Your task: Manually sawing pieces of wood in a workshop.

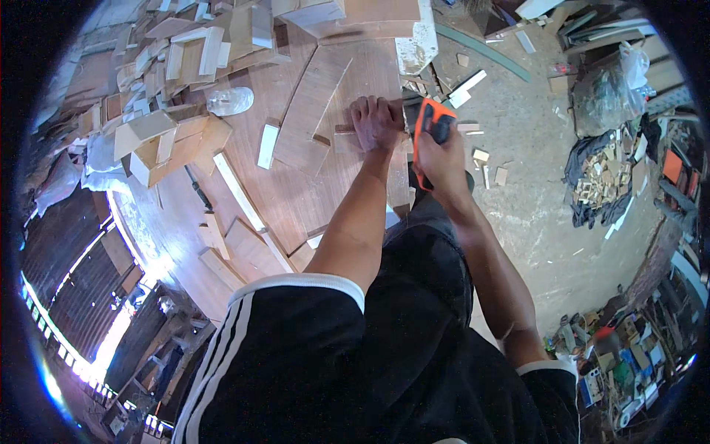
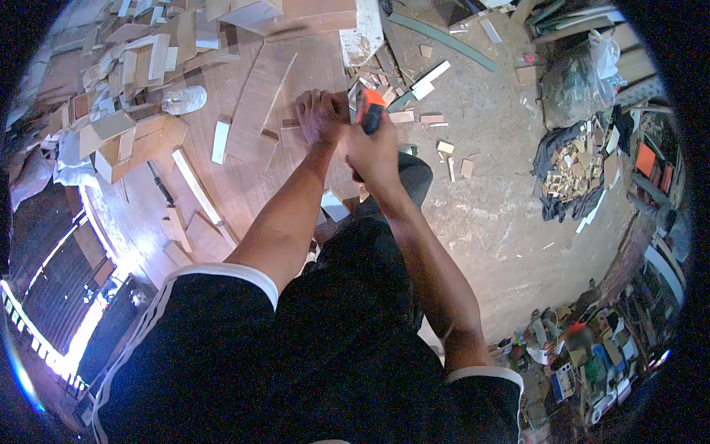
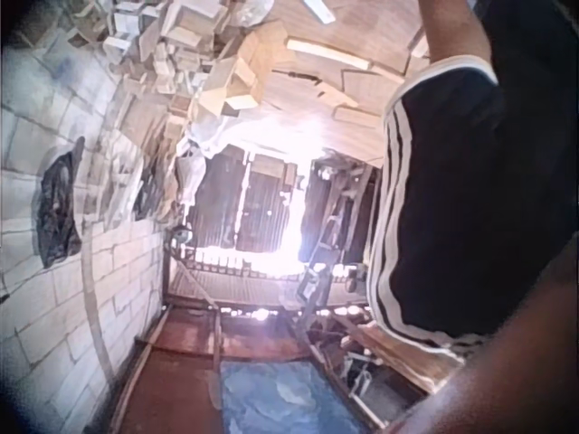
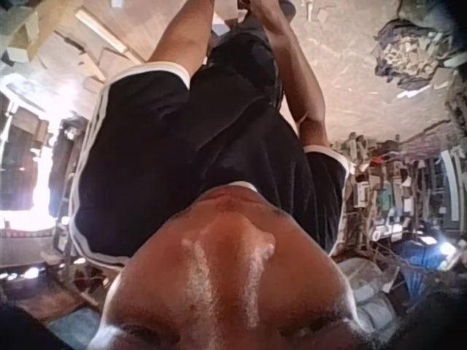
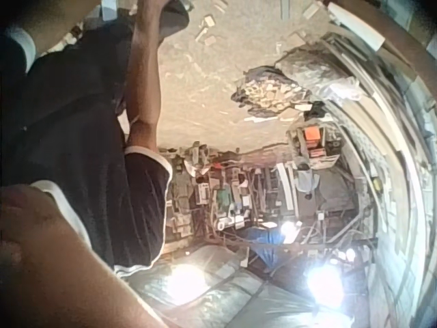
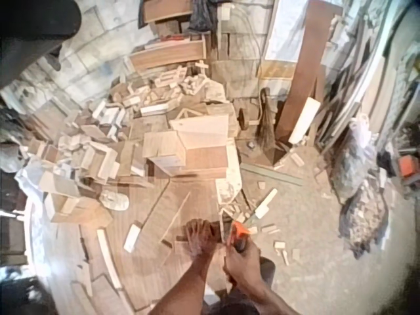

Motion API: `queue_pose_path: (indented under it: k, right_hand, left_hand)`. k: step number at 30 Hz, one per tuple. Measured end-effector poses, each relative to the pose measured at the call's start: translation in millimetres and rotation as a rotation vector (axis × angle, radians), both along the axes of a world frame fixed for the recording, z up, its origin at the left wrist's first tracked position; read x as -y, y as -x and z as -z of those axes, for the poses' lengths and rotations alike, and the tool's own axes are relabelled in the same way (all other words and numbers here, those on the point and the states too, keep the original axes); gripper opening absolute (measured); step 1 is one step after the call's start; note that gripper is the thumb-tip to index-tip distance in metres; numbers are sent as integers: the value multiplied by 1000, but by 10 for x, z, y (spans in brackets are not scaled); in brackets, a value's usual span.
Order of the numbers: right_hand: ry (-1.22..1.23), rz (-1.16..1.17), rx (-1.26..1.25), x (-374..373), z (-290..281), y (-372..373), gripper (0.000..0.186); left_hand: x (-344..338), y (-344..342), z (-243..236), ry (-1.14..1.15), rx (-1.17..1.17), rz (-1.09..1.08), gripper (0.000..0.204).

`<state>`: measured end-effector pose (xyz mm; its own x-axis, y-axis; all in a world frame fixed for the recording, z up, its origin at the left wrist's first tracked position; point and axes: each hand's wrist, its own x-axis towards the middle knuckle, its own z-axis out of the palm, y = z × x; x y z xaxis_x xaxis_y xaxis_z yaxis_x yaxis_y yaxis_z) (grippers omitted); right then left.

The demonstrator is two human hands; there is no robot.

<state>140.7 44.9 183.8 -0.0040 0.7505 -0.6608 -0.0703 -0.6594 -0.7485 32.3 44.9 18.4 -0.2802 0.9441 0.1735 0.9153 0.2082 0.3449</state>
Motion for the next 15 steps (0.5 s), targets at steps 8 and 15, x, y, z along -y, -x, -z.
queue_pose_path:
  k: [8, 15]
  right_hand:
    - [42, -33, -60, -208, 0, 95, 14]
    - [-5, -129, 99, 113, -584, -132, 15]
  left_hand:
    - [37, 16, 12, 74, 59, -9, 20]
    - [21, -9, -95, 33, -36, 34, 21]
